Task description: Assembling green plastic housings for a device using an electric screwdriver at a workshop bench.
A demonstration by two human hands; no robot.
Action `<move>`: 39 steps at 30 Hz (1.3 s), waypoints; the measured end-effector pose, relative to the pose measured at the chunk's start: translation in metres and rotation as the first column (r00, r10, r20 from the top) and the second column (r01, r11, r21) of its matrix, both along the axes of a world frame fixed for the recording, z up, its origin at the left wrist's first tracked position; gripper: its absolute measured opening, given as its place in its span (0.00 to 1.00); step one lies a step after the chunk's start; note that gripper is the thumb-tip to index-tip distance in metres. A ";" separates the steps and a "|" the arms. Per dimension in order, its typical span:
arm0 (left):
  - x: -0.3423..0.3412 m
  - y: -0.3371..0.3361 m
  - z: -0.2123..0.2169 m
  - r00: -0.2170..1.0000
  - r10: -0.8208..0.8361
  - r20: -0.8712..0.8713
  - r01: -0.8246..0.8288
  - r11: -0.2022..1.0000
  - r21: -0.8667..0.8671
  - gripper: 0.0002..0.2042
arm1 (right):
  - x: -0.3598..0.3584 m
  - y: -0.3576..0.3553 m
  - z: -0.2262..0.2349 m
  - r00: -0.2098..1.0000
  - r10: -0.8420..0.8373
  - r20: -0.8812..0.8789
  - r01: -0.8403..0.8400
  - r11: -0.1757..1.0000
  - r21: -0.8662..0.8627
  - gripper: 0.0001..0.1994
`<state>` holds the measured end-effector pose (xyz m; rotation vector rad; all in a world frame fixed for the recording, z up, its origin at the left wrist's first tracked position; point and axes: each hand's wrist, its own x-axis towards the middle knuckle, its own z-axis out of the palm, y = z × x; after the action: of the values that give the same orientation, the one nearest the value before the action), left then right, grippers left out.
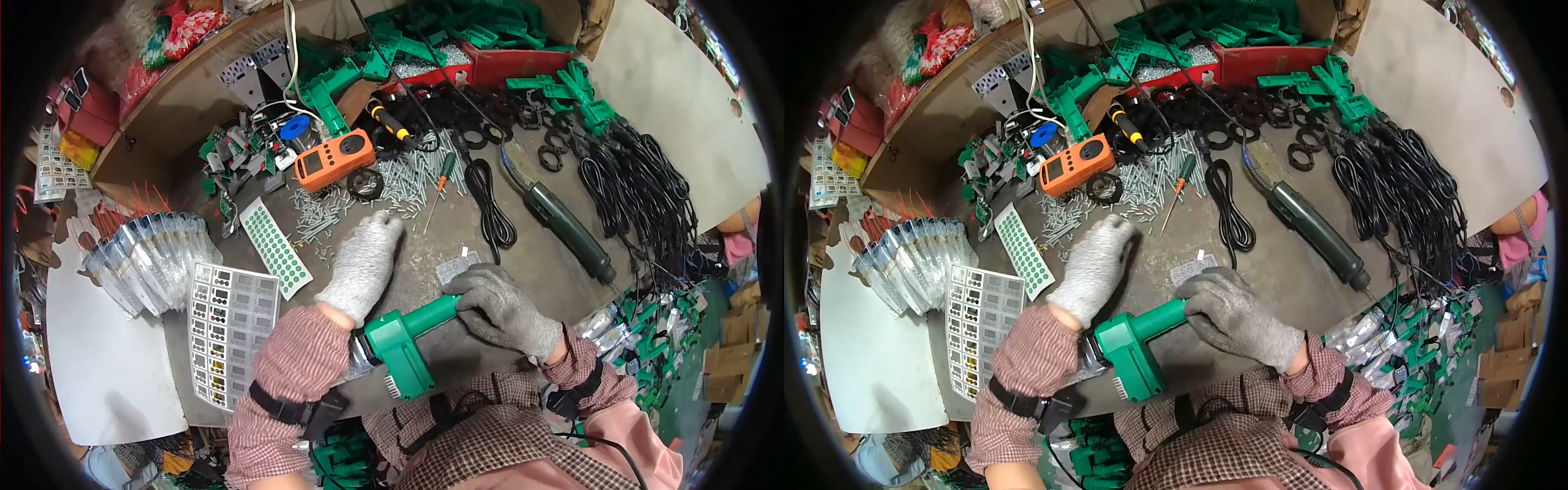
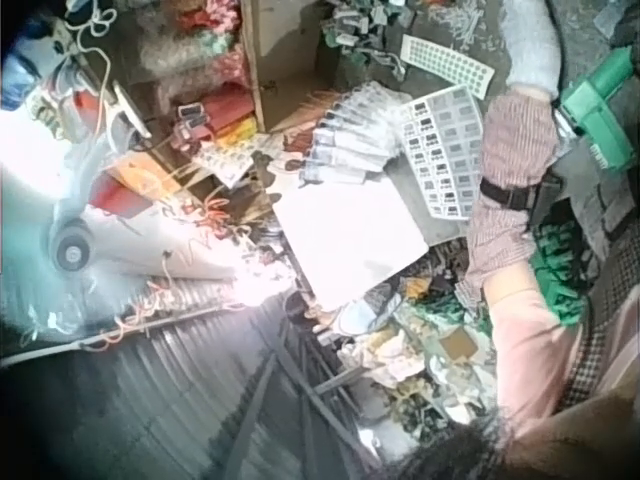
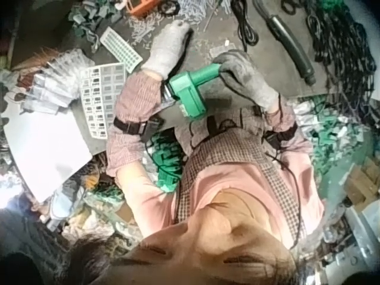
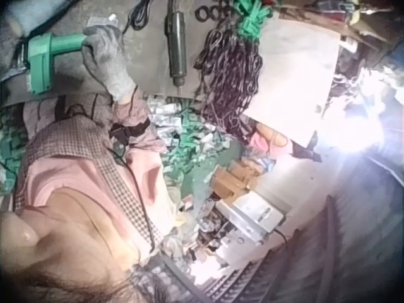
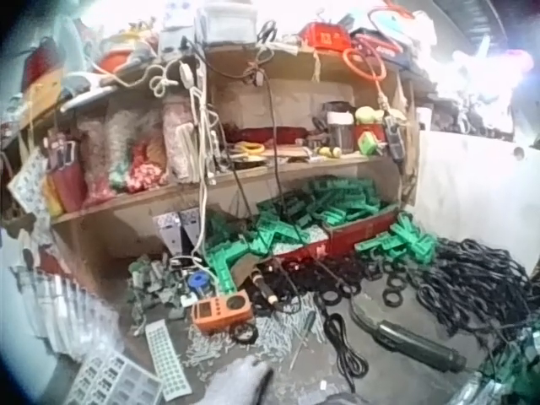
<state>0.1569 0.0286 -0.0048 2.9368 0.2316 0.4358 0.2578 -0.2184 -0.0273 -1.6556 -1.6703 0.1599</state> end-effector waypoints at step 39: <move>0.083 0.041 -0.001 0.993 -0.055 -0.108 0.094 0.912 0.399 0.15 | 0.116 0.210 0.036 0.703 -0.533 0.470 0.699 0.640 -0.319 0.11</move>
<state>0.2398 0.0692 -0.0059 3.3632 0.0415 0.3703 0.3738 -0.0080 0.0088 -2.6973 -1.2087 -0.0767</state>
